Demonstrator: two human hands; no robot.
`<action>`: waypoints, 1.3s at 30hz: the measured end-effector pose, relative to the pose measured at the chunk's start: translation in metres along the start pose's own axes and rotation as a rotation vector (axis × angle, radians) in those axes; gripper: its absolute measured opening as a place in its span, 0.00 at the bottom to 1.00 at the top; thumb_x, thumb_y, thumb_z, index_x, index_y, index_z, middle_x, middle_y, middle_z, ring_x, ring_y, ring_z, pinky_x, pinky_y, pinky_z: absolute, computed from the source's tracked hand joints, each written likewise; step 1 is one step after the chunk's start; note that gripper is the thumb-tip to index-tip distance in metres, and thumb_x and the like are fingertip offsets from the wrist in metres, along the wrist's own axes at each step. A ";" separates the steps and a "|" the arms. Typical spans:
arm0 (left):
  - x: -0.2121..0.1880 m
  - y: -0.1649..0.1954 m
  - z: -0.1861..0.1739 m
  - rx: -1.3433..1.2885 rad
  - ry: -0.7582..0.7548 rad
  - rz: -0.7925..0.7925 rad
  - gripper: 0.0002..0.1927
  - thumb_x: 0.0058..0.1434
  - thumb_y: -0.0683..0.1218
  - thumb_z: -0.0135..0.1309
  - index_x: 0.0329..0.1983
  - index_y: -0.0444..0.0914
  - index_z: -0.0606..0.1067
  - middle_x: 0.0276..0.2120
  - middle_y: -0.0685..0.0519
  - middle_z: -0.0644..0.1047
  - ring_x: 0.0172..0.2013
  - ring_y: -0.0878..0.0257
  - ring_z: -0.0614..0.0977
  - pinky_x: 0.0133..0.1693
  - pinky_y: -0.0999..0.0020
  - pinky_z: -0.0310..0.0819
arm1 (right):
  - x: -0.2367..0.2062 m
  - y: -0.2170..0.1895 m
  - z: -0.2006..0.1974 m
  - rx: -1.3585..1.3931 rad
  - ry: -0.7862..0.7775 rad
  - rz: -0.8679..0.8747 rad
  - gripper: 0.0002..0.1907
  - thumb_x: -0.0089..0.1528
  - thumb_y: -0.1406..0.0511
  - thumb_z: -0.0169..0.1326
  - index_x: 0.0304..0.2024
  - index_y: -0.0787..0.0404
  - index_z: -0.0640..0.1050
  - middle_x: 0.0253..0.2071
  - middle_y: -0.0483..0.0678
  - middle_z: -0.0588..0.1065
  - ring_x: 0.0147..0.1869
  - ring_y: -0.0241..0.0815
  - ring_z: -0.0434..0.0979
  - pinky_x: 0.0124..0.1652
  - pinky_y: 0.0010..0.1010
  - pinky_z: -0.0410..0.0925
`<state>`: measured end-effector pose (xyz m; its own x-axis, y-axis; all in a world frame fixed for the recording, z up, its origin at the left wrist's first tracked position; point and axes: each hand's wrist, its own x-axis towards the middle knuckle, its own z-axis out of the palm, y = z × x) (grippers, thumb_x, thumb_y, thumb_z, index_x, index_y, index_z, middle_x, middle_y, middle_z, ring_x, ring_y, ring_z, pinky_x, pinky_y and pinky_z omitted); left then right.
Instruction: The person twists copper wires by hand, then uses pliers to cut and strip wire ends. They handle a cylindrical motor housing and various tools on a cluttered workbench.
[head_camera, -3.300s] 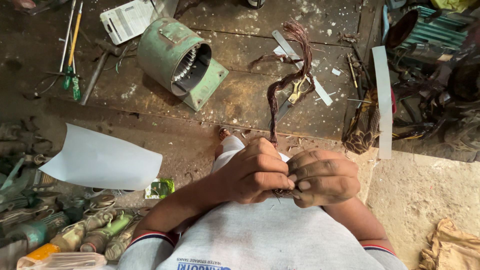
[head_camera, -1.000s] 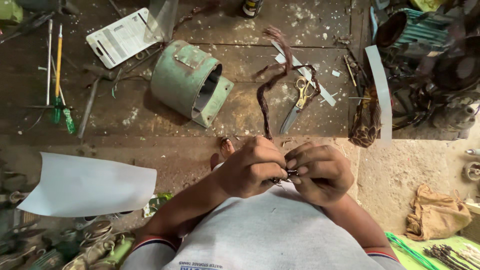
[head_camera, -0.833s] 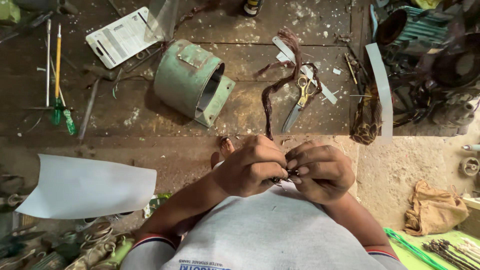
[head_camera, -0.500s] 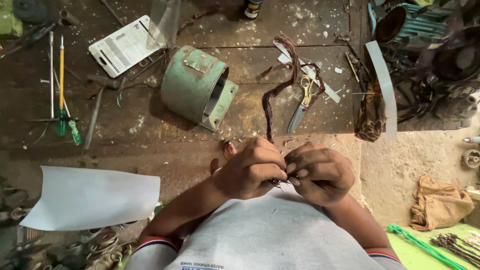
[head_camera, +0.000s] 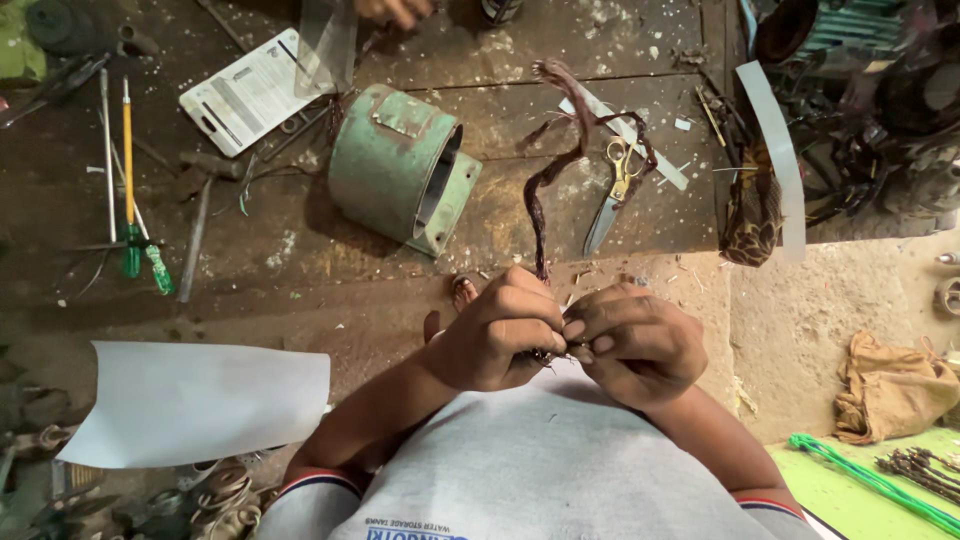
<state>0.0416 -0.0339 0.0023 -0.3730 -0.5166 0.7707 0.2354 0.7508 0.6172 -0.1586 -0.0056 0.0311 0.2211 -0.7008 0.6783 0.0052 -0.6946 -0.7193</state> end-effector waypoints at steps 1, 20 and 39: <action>0.000 0.000 0.001 -0.020 0.007 0.000 0.22 0.63 0.35 0.65 0.52 0.40 0.66 0.47 0.50 0.70 0.46 0.54 0.77 0.49 0.57 0.74 | -0.001 0.000 -0.001 -0.001 -0.015 -0.013 0.13 0.61 0.74 0.62 0.41 0.64 0.70 0.41 0.54 0.79 0.43 0.47 0.84 0.45 0.40 0.79; 0.002 0.001 0.003 0.068 -0.034 0.018 0.23 0.63 0.37 0.66 0.54 0.40 0.65 0.48 0.52 0.69 0.46 0.56 0.77 0.50 0.58 0.72 | 0.003 0.002 -0.007 -0.016 -0.036 -0.057 0.12 0.62 0.73 0.62 0.42 0.63 0.72 0.41 0.53 0.77 0.44 0.46 0.83 0.44 0.38 0.80; 0.005 0.006 0.003 0.084 -0.035 0.023 0.23 0.65 0.38 0.65 0.54 0.40 0.64 0.48 0.51 0.69 0.47 0.55 0.77 0.51 0.58 0.74 | 0.003 0.001 -0.008 -0.005 -0.037 -0.068 0.12 0.61 0.74 0.61 0.44 0.64 0.72 0.42 0.54 0.78 0.43 0.47 0.84 0.43 0.40 0.80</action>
<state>0.0381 -0.0308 0.0097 -0.3995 -0.4856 0.7775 0.1683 0.7949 0.5829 -0.1654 -0.0094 0.0338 0.2561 -0.6457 0.7194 0.0166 -0.7411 -0.6711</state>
